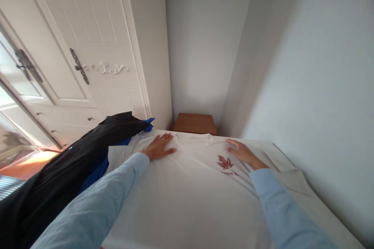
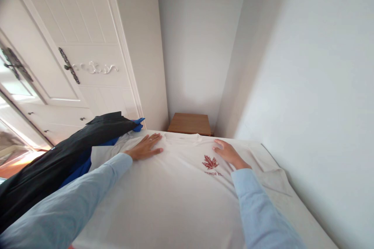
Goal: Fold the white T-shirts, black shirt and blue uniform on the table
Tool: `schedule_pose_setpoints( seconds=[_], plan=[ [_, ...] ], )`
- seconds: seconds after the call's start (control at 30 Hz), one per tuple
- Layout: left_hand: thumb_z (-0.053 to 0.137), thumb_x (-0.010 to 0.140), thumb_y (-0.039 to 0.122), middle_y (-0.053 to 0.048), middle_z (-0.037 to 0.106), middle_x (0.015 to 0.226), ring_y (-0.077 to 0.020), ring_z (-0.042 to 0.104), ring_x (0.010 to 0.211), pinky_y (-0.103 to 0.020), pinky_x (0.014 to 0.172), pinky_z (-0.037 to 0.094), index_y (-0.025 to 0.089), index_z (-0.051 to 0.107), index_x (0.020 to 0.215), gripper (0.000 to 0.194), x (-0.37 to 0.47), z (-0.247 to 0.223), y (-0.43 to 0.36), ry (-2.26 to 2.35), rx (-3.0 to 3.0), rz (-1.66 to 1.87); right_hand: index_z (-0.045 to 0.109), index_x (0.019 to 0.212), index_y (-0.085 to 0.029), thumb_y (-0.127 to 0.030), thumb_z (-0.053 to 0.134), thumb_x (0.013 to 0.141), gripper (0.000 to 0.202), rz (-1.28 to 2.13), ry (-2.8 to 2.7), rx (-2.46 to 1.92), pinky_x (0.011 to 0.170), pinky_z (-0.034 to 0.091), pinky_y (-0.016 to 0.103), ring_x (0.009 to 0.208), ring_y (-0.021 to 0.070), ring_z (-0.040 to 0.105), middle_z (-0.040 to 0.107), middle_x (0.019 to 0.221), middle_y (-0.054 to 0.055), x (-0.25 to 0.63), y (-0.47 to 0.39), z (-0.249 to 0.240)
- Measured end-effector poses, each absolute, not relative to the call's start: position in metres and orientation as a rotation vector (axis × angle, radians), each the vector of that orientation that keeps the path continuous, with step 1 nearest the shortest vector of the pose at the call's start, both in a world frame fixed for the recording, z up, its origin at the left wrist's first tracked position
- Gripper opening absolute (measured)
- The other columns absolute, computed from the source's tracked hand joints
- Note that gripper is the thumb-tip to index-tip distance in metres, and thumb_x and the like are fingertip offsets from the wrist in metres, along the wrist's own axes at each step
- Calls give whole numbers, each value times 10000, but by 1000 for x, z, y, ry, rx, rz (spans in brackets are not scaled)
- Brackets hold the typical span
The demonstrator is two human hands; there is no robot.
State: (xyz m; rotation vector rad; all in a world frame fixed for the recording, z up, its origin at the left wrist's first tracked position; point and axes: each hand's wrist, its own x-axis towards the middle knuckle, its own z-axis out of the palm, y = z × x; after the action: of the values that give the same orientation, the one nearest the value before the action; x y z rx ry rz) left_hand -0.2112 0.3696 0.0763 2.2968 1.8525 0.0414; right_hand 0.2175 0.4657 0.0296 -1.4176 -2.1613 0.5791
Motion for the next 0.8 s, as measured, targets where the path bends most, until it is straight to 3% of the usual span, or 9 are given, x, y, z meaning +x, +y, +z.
schedule_pose_setpoints(
  seconds=[0.33, 0.57, 0.8],
  plan=[
    [290, 919, 785, -128, 210, 1676, -382, 180, 1539, -548, 1234, 161, 184, 219, 1620, 926, -212, 84, 386, 1838, 2471, -79, 615, 1365, -105, -363, 568, 881, 551, 488, -2297, -1555, 1224, 309, 466, 1403, 303, 481, 505, 1502, 166, 206, 451, 44],
    [239, 940, 771, -111, 144, 1683, -348, 92, 1563, -593, 1237, 73, 213, 142, 1629, 892, -219, 76, 384, 1828, 2431, -37, 670, 1290, -126, -305, 596, 888, 446, 372, -2311, -1609, 1232, 301, 452, 1410, 298, 474, 552, 1453, 178, 203, 445, 47],
    [301, 977, 697, -126, 206, 1663, -322, 164, 1552, -539, 1247, 151, 215, 225, 1614, 803, -227, 69, 386, 1820, 2509, 52, 663, 1296, -122, -289, 598, 893, 441, 355, -2198, -1741, 1194, 354, 410, 1370, 276, 520, 559, 1453, 166, 209, 442, 53]
  ],
)
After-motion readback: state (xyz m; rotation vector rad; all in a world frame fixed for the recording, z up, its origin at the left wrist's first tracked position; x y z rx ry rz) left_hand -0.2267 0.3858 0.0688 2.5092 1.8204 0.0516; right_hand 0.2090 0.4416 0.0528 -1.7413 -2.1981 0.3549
